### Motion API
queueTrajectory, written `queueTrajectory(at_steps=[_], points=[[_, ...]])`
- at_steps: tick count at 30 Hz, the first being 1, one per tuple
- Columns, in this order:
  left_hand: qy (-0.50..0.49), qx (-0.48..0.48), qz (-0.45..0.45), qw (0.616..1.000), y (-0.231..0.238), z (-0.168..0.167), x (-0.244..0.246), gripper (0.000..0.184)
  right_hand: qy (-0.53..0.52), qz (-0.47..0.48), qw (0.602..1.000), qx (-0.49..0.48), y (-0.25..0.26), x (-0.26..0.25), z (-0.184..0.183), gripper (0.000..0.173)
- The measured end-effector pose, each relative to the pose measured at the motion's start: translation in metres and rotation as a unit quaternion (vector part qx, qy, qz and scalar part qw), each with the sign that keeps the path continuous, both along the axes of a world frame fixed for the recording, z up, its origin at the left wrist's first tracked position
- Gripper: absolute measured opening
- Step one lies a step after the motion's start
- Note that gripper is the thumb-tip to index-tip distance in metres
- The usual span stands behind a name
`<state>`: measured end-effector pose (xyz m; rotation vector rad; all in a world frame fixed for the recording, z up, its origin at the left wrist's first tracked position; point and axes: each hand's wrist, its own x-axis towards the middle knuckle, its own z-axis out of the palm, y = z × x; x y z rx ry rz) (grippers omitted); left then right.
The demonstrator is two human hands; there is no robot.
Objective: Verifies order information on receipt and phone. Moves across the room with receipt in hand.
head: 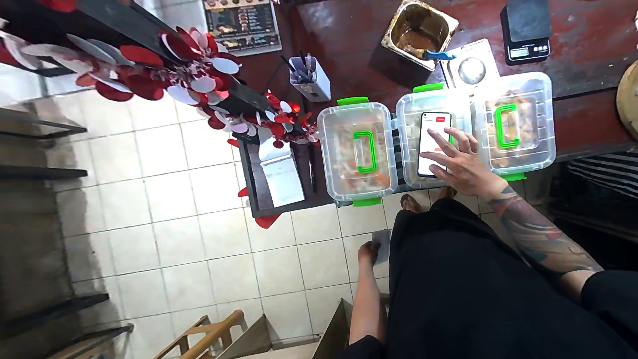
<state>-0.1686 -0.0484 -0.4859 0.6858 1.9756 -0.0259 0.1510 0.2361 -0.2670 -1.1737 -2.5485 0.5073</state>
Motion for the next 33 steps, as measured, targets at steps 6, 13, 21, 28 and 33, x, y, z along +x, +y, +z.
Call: queueTrajectory(at_steps=[6,13,21,28,33], points=[[-0.002,0.004,-0.005,1.0,-0.002,0.0,0.001,0.036,-0.003,-0.004,1.0,-0.013,0.0,-0.002,0.0,0.04],[-0.001,-0.003,-0.001,1.0,-0.003,-0.001,0.002,0.036,0.041,-0.03,0.999,0.001,0.001,0.007,-0.002,0.036],[-0.004,0.011,-0.001,1.0,-0.001,-0.002,0.001,0.034,0.024,-0.026,0.999,0.009,-0.004,0.011,-0.002,0.034],[-0.001,0.008,-0.015,1.0,0.0,-0.001,0.0,0.037,0.023,-0.035,0.999,-0.005,-0.009,0.013,-0.001,0.033],[0.002,0.007,-0.022,1.0,-0.001,0.0,0.0,0.036,0.043,-0.056,0.998,-0.001,-0.007,0.017,0.004,0.032]])
